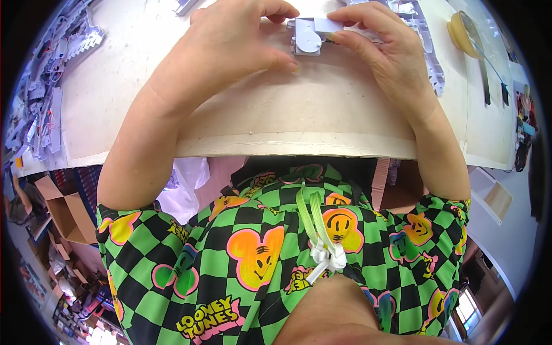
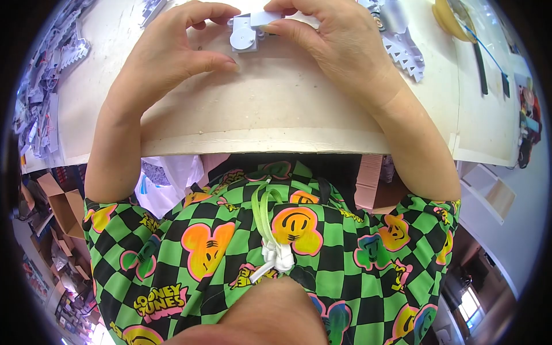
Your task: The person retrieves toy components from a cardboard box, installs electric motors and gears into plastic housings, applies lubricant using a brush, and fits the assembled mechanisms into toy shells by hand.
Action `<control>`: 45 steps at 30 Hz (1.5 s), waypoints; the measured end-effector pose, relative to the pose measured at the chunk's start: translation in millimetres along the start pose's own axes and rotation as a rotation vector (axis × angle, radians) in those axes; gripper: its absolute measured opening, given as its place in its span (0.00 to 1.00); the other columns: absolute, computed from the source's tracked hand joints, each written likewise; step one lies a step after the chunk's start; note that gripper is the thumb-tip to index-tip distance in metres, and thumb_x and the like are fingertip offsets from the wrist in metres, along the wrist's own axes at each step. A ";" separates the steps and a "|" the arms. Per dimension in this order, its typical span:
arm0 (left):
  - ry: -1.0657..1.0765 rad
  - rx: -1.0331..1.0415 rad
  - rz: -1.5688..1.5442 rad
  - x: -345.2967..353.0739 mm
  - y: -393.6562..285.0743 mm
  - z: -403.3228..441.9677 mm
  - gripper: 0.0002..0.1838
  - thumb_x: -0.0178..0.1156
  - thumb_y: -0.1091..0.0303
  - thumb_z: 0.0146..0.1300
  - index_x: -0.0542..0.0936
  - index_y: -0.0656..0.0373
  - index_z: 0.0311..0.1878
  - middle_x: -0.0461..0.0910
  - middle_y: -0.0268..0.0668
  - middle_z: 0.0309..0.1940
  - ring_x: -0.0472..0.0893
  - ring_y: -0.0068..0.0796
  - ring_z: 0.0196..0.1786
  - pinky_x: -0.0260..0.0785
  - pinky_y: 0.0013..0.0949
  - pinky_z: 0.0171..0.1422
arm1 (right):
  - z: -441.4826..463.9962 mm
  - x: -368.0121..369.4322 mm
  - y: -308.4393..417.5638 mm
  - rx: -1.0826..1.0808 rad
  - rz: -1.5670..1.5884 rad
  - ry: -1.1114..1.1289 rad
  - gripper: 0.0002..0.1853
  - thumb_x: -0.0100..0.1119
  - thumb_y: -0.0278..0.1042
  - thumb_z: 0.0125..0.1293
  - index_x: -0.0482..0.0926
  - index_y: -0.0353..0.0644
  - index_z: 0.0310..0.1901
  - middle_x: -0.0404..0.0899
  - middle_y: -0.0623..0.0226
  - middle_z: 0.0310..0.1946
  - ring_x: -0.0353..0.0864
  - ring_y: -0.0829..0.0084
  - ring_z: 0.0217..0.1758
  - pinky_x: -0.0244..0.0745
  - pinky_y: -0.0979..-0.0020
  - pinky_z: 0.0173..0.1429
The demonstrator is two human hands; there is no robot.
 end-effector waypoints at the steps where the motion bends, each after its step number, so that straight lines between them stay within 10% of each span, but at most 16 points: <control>1: 0.009 0.017 -0.013 1.0 0.1 0.5 0.30 0.74 0.64 0.43 0.79 0.70 0.50 0.81 0.52 0.46 0.80 0.45 0.51 0.71 0.38 0.57 | 0.2 1.4 -0.3 0.010 -0.017 0.015 0.10 0.68 0.28 0.57 0.82 0.37 0.40 0.80 0.61 0.35 0.80 0.65 0.39 0.74 0.70 0.44; 9: -0.170 0.313 -0.031 2.3 -17.3 -4.9 0.26 0.72 0.63 0.49 0.80 0.64 0.51 0.80 0.48 0.45 0.78 0.42 0.51 0.67 0.39 0.59 | -4.3 0.9 -4.8 0.041 -0.019 0.014 0.10 0.67 0.29 0.58 0.82 0.37 0.42 0.80 0.59 0.35 0.80 0.64 0.41 0.74 0.69 0.45; 29: -0.131 0.203 0.035 17.3 4.7 19.8 0.22 0.69 0.66 0.54 0.82 0.56 0.54 0.81 0.35 0.49 0.78 0.29 0.52 0.66 0.30 0.59 | -15.6 -8.8 -9.4 -0.110 -0.097 0.015 0.04 0.65 0.30 0.56 0.81 0.41 0.31 0.79 0.63 0.24 0.80 0.64 0.28 0.73 0.66 0.34; 42: -0.112 0.255 0.214 15.2 0.9 17.3 0.23 0.70 0.65 0.51 0.83 0.51 0.54 0.82 0.36 0.45 0.78 0.34 0.51 0.67 0.33 0.57 | -9.9 -17.1 -16.7 -0.068 -0.020 -0.090 0.06 0.63 0.29 0.58 0.83 0.43 0.37 0.82 0.63 0.31 0.81 0.66 0.32 0.73 0.68 0.36; 45: -0.088 0.290 0.239 18.7 -4.4 15.1 0.23 0.71 0.64 0.51 0.83 0.50 0.54 0.82 0.35 0.46 0.78 0.33 0.51 0.64 0.34 0.59 | -23.1 -17.1 7.5 -0.341 -0.127 -0.102 0.10 0.62 0.28 0.59 0.84 0.44 0.43 0.83 0.64 0.35 0.82 0.66 0.34 0.73 0.67 0.38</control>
Point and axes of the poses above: each hand's wrist, its own z-axis towards the middle knuckle, its own x-axis out of the palm, y = z × x, the point moved 10 cm from there along z, towards the middle knuckle
